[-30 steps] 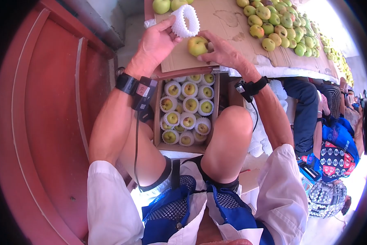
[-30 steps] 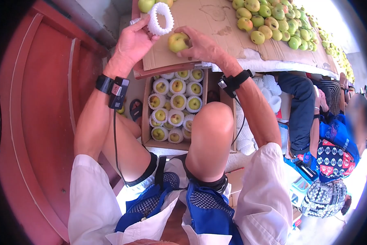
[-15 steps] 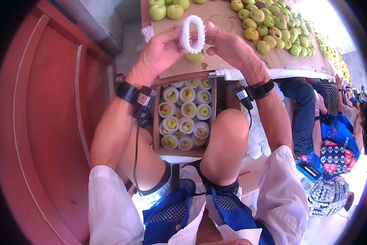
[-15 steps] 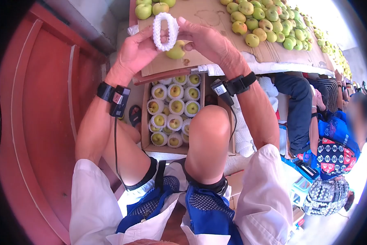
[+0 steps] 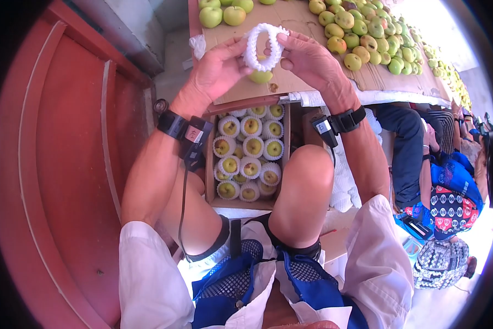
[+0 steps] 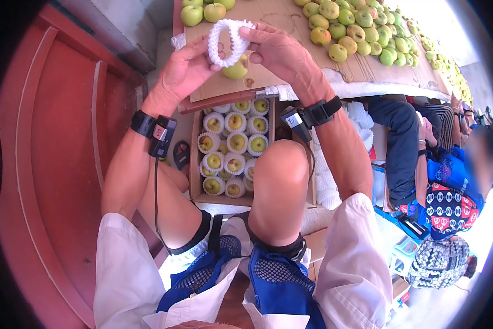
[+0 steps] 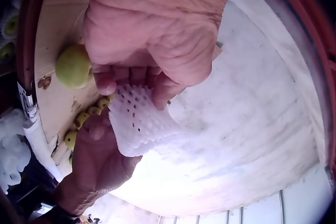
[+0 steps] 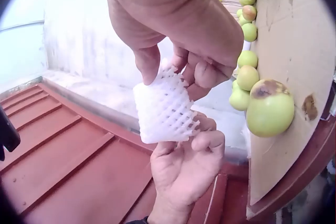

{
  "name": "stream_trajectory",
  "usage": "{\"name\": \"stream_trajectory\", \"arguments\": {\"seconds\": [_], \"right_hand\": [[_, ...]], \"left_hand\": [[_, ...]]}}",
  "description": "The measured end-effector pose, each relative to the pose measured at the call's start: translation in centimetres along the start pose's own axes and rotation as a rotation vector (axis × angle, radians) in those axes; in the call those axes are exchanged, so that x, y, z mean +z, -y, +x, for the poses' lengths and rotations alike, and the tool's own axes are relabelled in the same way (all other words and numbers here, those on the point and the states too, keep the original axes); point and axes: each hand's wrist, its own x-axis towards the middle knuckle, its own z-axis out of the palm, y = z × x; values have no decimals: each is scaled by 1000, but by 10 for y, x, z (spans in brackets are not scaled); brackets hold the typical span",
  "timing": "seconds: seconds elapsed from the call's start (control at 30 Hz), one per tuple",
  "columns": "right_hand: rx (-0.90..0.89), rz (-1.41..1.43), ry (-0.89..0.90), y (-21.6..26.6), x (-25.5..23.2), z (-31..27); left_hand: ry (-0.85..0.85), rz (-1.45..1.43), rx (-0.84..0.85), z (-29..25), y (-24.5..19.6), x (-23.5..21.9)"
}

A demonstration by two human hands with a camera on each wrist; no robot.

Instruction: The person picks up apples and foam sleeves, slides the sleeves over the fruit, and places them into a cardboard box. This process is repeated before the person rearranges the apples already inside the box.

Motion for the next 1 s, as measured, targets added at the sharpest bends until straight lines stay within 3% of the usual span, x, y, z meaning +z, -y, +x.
{"name": "stream_trajectory", "arguments": {"seconds": [0.17, 0.33, 0.53, 0.7, 1.0], "right_hand": [[4, -22, -52, -1, 0, -1], [71, -232, -170, -8, 0, -9], [131, -190, -253, -22, -9, -13], [119, -160, -258, -30, -18, -7], [127, -266, -312, -55, -38, 5]], "left_hand": [[-29, -4, -3, -2, -1, 3], [-84, 48, -30, -4, 0, 1], [-276, 145, -114, -9, 7, -9], [-418, 247, -88, -1, 30, -33], [-646, 486, -81, 3, 44, -20]]}}
